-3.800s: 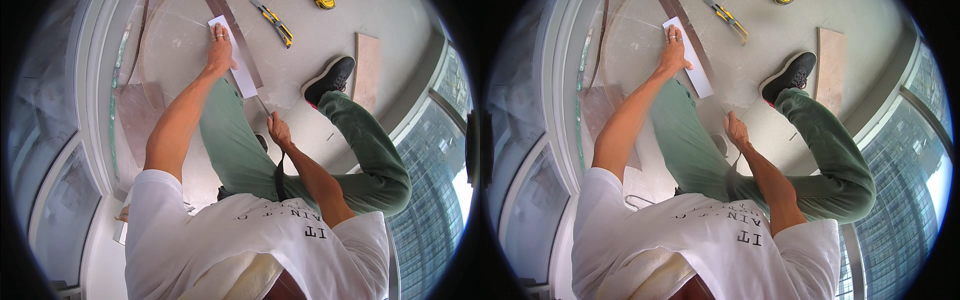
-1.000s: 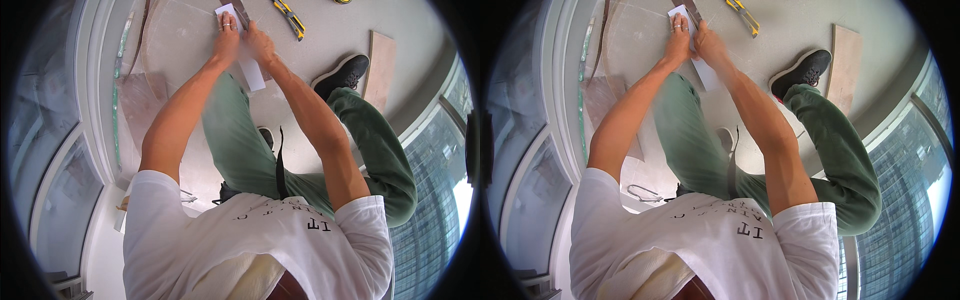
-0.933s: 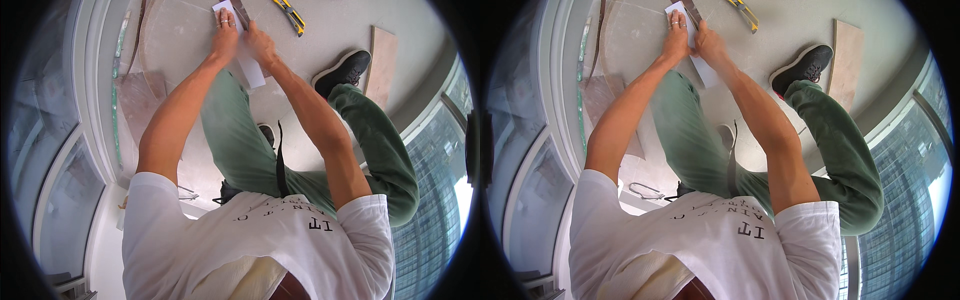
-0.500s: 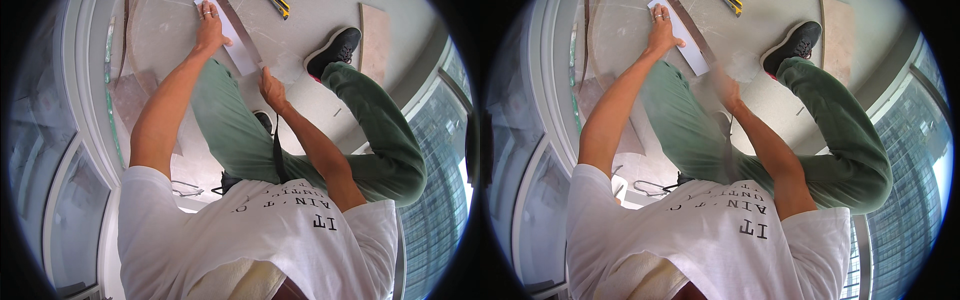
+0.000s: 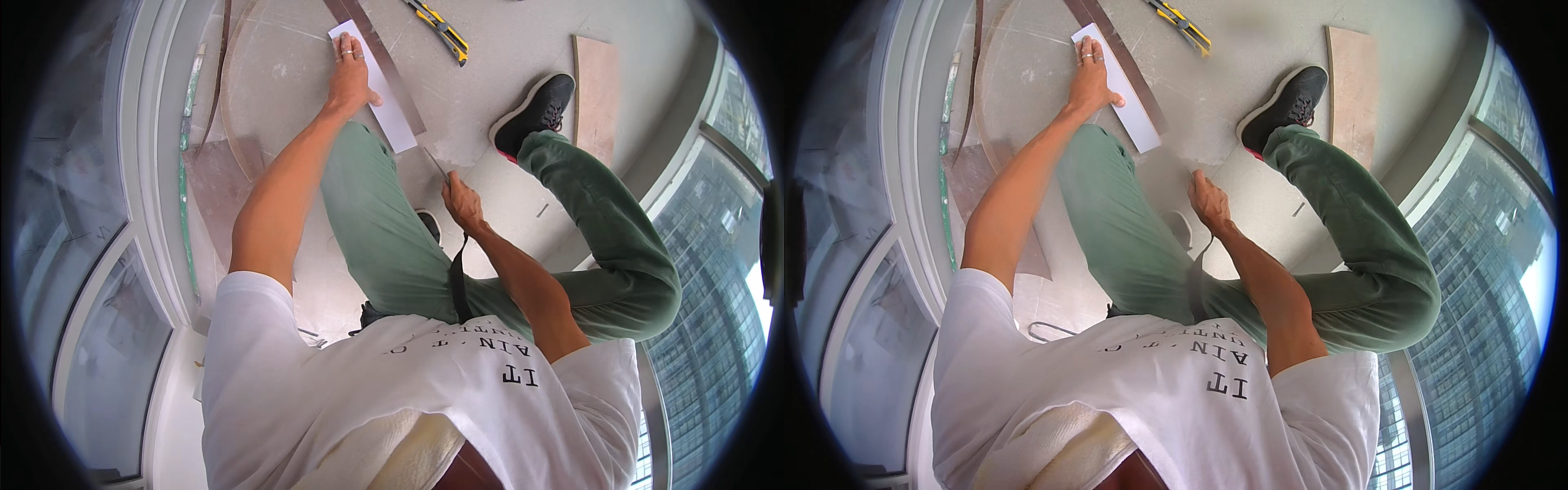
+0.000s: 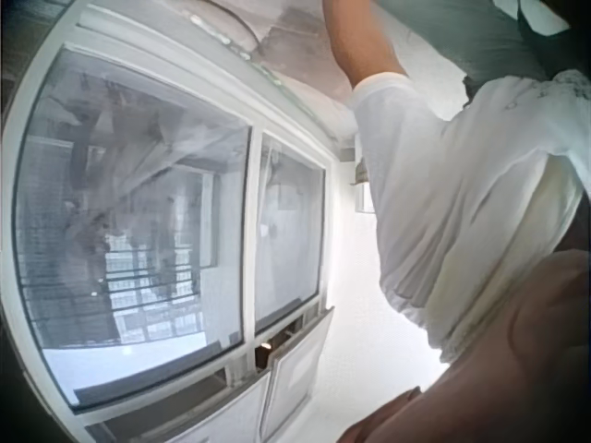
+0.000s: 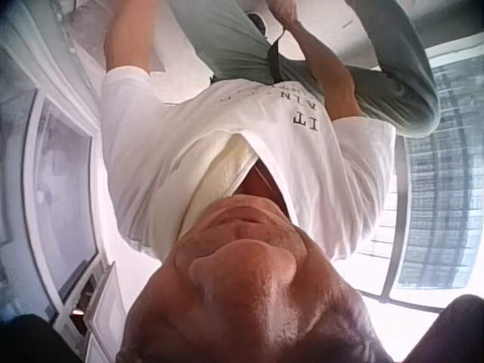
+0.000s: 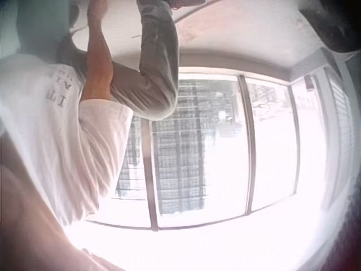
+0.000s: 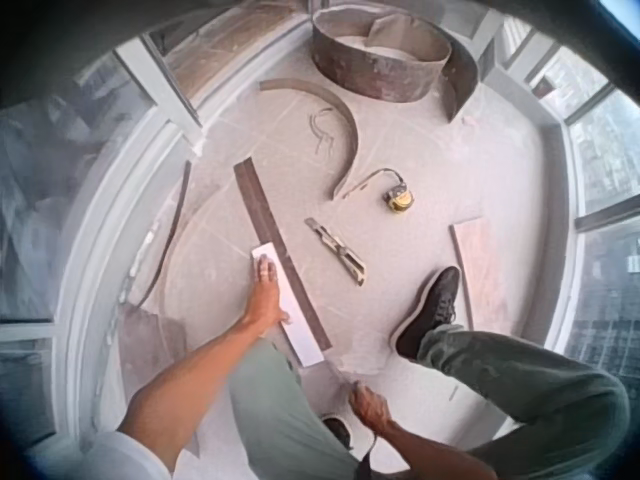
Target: The person measures a wooden strip with a tape measure and marks it with a pencil. They then use a straight edge and a utility knife to score and cut the strip. Finally, they measure a section of the floor.
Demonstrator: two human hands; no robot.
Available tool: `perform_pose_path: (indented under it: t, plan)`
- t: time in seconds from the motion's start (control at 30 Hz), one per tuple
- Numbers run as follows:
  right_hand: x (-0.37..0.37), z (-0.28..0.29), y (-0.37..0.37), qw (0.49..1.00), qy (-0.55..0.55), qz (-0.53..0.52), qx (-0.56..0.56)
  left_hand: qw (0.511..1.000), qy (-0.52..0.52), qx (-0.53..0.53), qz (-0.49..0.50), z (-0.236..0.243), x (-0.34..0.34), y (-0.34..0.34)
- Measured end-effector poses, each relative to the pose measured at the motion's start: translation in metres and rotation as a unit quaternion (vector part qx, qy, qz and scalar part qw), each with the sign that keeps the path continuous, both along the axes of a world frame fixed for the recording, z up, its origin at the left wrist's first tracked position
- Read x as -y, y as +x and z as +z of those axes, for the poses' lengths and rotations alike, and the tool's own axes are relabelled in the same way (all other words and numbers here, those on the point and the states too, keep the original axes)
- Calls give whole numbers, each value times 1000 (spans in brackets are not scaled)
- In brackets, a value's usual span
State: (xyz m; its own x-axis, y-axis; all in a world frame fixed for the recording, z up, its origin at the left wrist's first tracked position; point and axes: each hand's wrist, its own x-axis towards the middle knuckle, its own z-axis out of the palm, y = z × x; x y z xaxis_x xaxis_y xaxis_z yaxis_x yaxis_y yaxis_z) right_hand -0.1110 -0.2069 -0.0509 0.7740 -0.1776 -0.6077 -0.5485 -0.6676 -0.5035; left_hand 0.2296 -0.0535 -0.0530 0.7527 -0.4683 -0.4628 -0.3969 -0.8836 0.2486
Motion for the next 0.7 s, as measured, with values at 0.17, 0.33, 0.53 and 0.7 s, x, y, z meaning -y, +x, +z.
perform_pose_path:
  t: [0.17, 0.33, 0.53, 0.7]
  plan:
    - [-16, 21, 138, 991, 19, -66, 113, 999, -24, -37, 17, 6, 0, -4]
    - [-27, 19, 271, 994, -9, -14, 103, 999, -25, 25, 12, -16, -8, 2]
    - [-31, -8, 300, 995, -6, 21, 100, 996, -74, 42, 14, -24, -9, -2]
    - [-34, -12, 299, 996, 22, 13, 91, 993, -96, 75, 12, -29, -11, -5]
